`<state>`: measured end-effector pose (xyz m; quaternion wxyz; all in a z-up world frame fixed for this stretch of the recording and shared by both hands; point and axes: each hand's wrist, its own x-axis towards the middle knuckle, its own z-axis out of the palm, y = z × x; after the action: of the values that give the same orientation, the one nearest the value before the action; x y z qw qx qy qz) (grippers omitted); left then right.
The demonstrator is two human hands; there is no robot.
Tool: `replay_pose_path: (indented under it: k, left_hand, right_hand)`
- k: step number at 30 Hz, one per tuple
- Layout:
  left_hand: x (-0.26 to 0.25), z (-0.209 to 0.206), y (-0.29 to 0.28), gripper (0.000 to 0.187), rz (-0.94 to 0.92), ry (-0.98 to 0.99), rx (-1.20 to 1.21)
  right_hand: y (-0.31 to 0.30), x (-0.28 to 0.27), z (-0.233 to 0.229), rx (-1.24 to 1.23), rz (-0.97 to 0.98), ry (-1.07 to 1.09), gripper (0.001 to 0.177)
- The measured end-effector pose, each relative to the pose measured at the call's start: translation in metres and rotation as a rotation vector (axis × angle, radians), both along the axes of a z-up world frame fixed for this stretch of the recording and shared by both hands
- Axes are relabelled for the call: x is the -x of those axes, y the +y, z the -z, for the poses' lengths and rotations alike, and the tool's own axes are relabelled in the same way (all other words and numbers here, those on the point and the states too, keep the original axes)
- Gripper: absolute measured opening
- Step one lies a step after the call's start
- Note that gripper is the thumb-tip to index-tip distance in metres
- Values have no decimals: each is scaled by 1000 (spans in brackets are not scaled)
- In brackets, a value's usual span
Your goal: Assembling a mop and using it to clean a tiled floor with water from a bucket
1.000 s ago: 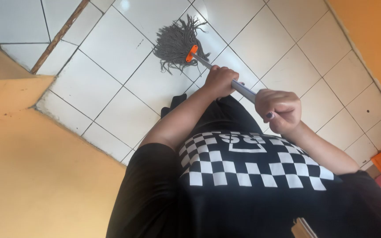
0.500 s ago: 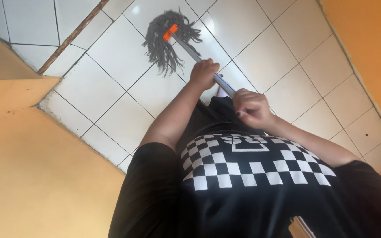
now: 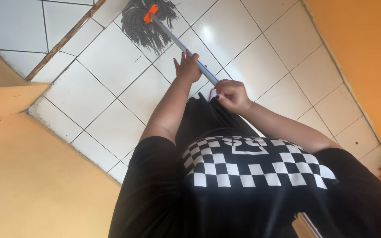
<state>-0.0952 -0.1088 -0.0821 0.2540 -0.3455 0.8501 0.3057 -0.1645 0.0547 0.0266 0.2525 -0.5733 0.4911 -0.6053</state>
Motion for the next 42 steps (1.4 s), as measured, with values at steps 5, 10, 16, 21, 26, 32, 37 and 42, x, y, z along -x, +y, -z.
replay_pose_path:
  k: [5, 10, 16, 21, 26, 32, 37, 42]
  left_hand:
    - [24, -44, 47, 37, 118, 164, -164]
    - [41, -27, 110, 33, 227, 324, -296]
    - [36, -56, 131, 16, 468, 477, -210]
    - [33, -52, 118, 13, 533, 514, -124]
    - [37, -28, 88, 10, 522, 481, 7]
    - [37, 38, 40, 32, 258, 163, 73]
    - [63, 31, 16, 62, 87, 19, 29]
    - [103, 17, 21, 65, 105, -20, -23]
  right_hand:
    - [47, 26, -57, -157, 53, -76, 50]
    - [82, 25, -131, -330, 134, 30, 48]
    - [89, 10, -146, -207, 50, 53, 46]
    - [85, 5, -135, -94, -6, -2, 44]
    - [88, 13, -77, 102, 41, 27, 40]
    - [43, 0, -14, 123, 95, 77, 41]
    - [14, 29, 7, 56, 126, 101, 42]
    - [28, 73, 6, 65, 138, 57, 46]
